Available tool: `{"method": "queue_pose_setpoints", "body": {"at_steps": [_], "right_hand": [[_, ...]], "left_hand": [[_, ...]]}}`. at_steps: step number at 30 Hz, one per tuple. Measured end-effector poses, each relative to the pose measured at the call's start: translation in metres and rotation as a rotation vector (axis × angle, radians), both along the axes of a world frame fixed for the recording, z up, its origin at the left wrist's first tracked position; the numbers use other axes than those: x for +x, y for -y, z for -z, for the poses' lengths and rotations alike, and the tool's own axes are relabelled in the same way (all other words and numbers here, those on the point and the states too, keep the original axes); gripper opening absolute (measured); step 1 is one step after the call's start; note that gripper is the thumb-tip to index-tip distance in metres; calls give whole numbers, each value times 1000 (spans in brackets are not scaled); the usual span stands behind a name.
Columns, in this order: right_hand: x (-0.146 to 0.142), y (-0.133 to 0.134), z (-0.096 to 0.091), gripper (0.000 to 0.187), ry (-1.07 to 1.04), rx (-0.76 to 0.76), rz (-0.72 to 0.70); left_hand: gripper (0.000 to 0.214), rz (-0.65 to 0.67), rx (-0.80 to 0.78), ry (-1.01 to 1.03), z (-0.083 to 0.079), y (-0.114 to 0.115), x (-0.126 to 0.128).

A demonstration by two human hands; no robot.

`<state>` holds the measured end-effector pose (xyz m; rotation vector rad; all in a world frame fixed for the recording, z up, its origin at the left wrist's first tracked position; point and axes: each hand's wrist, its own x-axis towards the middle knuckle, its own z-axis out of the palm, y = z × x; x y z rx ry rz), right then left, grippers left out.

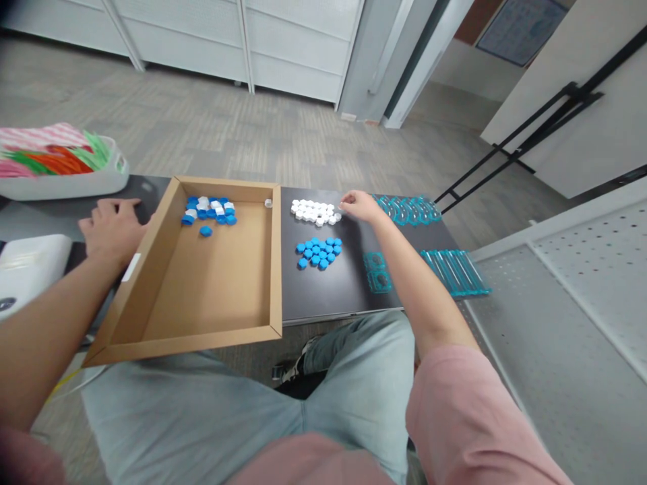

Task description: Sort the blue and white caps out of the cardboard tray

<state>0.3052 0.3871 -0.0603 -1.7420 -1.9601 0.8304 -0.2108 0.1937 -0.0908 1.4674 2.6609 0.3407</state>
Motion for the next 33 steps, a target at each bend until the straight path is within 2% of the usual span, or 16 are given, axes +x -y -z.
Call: {"method": "queue_pose_setpoints", "body": {"at_steps": [5,8,21,28,33], "right_hand": [[-1,3,12,24,-226,-203,114],[-1,5,15,24,-313,-244,177],[1,17,40,19,-532,-104,192],[-1,14,47,21,-429,23,209],[-6,19,46,24,-408,-1,151]], "left_hand": [[82,0,19,-16,3,0,-3],[81,-7,-1,-13,0,0,0],[81,-5,-24,8,-5,1,2],[84,8,-29,-1,-4,2,0],[84,21,-23,-2,-5,3,1]]}}
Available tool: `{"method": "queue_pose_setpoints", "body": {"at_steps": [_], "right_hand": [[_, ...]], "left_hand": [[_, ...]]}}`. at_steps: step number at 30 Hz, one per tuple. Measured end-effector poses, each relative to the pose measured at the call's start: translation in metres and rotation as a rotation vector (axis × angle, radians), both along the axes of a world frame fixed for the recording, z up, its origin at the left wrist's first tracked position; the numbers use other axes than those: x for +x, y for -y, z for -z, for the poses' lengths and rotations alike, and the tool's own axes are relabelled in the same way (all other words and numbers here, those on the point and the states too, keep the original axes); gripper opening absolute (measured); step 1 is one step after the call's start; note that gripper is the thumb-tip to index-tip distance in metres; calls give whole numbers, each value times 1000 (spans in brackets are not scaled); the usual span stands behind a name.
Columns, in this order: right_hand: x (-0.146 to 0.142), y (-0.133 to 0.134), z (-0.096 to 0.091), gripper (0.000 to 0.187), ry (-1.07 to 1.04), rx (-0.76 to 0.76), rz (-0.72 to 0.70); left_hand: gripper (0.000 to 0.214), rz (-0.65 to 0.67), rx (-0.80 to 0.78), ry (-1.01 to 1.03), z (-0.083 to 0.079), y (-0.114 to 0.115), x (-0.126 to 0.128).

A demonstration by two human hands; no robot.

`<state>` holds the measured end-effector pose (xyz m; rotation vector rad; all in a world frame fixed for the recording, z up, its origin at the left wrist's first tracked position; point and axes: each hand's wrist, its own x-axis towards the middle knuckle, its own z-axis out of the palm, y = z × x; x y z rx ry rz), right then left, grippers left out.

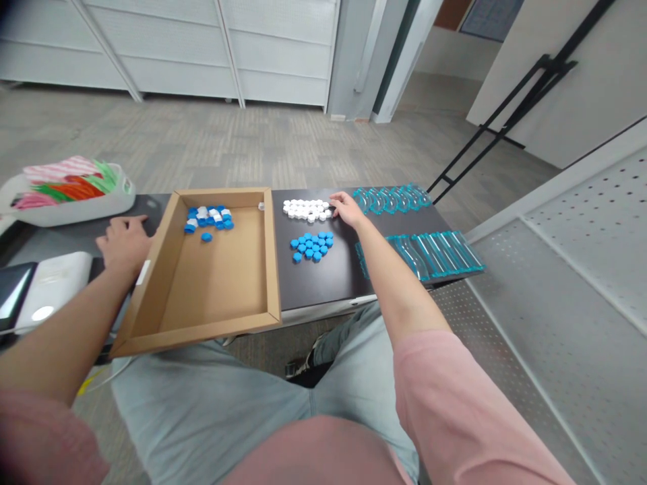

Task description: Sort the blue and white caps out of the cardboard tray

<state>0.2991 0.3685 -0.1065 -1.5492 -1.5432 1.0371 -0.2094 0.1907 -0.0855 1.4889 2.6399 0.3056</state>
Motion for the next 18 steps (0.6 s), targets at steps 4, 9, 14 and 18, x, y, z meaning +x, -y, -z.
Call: {"method": "queue_pose_setpoints", "body": {"at_steps": [4,9,14,18], "right_hand": [[0,5,-3,18,-38,-16,-38],[3,6,-3,24,-49,4,-75],[2,4,0,28,-63,35,-47],[1,3,0,23,-66,6,-19]], "left_hand": [[85,1,-17,4,-2,1,1],[85,-6,-18,14,-3,1,3],[87,-8,-28,17,-7,1,4],[86,-6,-28,15,-8,2,5]]}}
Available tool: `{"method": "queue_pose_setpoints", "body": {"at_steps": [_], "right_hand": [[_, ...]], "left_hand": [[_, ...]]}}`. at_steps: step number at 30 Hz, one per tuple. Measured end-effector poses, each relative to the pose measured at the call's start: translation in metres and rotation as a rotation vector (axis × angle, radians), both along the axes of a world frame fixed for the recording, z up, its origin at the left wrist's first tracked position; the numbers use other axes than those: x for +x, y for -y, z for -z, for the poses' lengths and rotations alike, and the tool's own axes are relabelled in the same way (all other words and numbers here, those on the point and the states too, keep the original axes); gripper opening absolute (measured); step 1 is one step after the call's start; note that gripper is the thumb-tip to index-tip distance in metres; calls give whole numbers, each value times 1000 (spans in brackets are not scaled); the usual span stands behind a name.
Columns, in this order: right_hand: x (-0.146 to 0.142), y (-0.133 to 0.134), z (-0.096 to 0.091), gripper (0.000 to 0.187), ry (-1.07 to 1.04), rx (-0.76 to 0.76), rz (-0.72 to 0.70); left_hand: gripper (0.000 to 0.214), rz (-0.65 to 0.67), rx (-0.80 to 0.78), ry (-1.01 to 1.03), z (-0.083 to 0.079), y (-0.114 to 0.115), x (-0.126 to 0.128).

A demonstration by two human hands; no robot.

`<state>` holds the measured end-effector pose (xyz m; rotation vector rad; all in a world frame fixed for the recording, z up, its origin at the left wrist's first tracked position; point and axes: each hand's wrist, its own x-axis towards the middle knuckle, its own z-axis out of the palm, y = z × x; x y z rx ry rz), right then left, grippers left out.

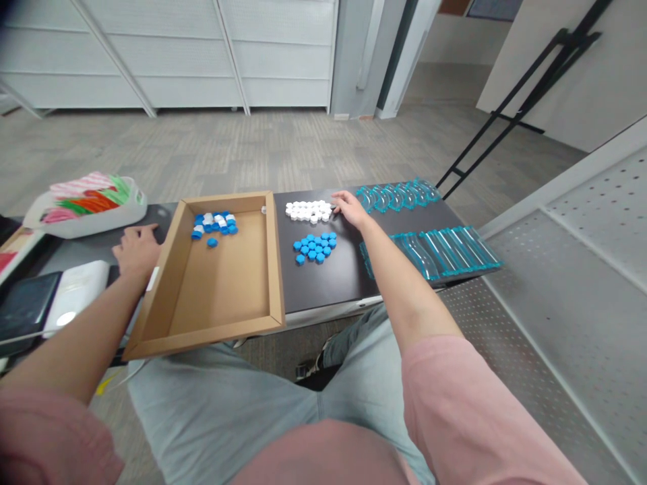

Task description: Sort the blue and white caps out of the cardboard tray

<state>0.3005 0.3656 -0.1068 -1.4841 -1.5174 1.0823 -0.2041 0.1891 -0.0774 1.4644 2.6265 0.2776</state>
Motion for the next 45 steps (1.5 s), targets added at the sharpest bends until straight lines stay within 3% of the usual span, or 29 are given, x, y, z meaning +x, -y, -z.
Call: {"method": "queue_pose_setpoints", "body": {"at_steps": [17,21,23,25,27,29,31,34,36,39,41,45], "right_hand": [[2,-4,2,9,-96,-10,68],[-6,-10,-1,9,-9,39,106],[-30,-10,-9,8,42,163,92],[-69,-3,-23,5,94,325,-31],[-119,13,-41,14,208,455,-300],[-172,35,-59,19,454,558,-622],[-217,56,-73,22,749,610,-797],[-260,75,-78,28,1089,539,-850],[-273,80,-73,31,1173,486,-837],[-273,77,-66,32,1099,476,-827],[-258,72,-66,35,949,483,-807],[-180,68,-84,37,594,459,-699]], "left_hand": [[74,15,-14,2,-4,3,3],[72,-3,12,-16,0,1,3],[71,-6,23,-24,3,0,2],[70,-13,37,-36,6,-1,1],[70,-15,52,-49,8,-2,-1],[70,-9,60,-55,11,-3,-2],[71,-6,63,-56,13,-3,-4],[72,-7,86,-68,16,-4,-5],[72,-7,102,-74,17,-4,-5],[73,-8,101,-60,18,-4,-5],[73,-7,101,-57,18,-3,-5],[71,-8,106,-57,18,-2,-6]]}}
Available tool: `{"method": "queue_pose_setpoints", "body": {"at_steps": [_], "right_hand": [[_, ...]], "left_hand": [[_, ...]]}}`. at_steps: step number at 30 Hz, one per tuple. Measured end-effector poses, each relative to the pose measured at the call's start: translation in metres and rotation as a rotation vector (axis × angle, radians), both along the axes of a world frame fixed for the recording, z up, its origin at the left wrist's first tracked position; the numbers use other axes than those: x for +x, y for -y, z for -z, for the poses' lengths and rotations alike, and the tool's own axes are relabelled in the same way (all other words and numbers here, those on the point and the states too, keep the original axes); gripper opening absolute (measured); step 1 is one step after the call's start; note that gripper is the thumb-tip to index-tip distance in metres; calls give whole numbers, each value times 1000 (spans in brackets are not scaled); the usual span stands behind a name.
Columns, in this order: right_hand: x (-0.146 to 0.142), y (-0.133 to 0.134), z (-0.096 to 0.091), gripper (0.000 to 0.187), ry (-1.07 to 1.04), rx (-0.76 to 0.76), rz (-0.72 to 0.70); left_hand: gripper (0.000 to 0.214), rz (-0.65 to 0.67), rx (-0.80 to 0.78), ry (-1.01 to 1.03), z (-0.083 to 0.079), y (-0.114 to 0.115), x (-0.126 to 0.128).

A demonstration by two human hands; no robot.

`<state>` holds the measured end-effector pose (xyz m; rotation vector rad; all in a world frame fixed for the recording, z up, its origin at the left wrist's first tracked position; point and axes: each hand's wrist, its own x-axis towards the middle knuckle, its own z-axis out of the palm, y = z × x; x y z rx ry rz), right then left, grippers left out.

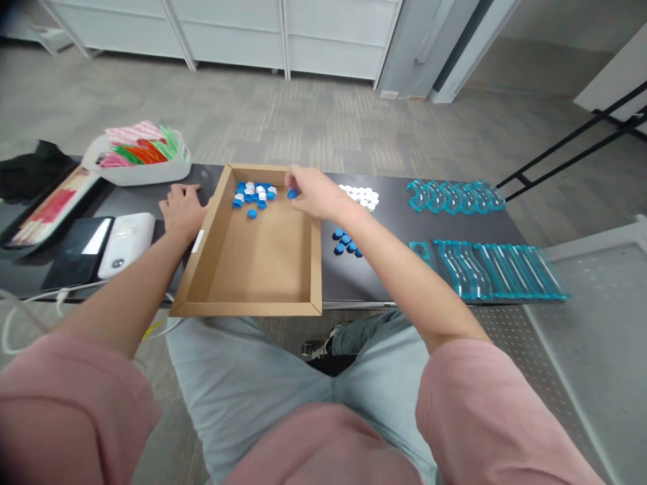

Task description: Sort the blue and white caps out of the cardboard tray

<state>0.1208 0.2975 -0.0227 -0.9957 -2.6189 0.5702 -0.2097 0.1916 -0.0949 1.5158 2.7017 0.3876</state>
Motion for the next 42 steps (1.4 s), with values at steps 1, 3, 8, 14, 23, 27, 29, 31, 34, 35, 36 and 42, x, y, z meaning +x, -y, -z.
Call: {"method": "queue_pose_setpoints", "body": {"at_steps": [1,3,8,14,23,27,29,31,34,35,36,42], "right_hand": [[28,4,-7,34,-68,-13,30],[88,22,-19,30,-160,-6,112],[195,108,-10,22,-187,36,285],[190,178,58,22,-148,-52,427],[168,163,97,67,-134,-2,676],[166,167,100,73,-153,-19,653],[165,167,100,73,-171,-34,652],[165,167,100,74,-166,-43,657],[165,166,101,71,-169,-48,662],[165,166,101,69,-181,-47,662],[164,166,101,66,-195,-46,658],[166,167,98,60,-223,7,649]], "left_hand": [[71,6,-3,9,0,0,0],[71,18,-5,24,-1,0,-1],[71,11,3,31,-1,-1,-1],[77,-8,-35,15,-3,-2,-1],[79,-35,-51,21,-6,-2,1],[78,-41,-55,22,-6,-2,2],[77,-45,-62,24,-8,-2,3],[76,-41,-69,31,-9,-1,4],[74,-20,-68,35,-12,0,5],[74,-15,-65,34,-12,1,5],[74,-10,-64,35,-13,2,5],[73,3,-65,45,-14,2,6]]}}
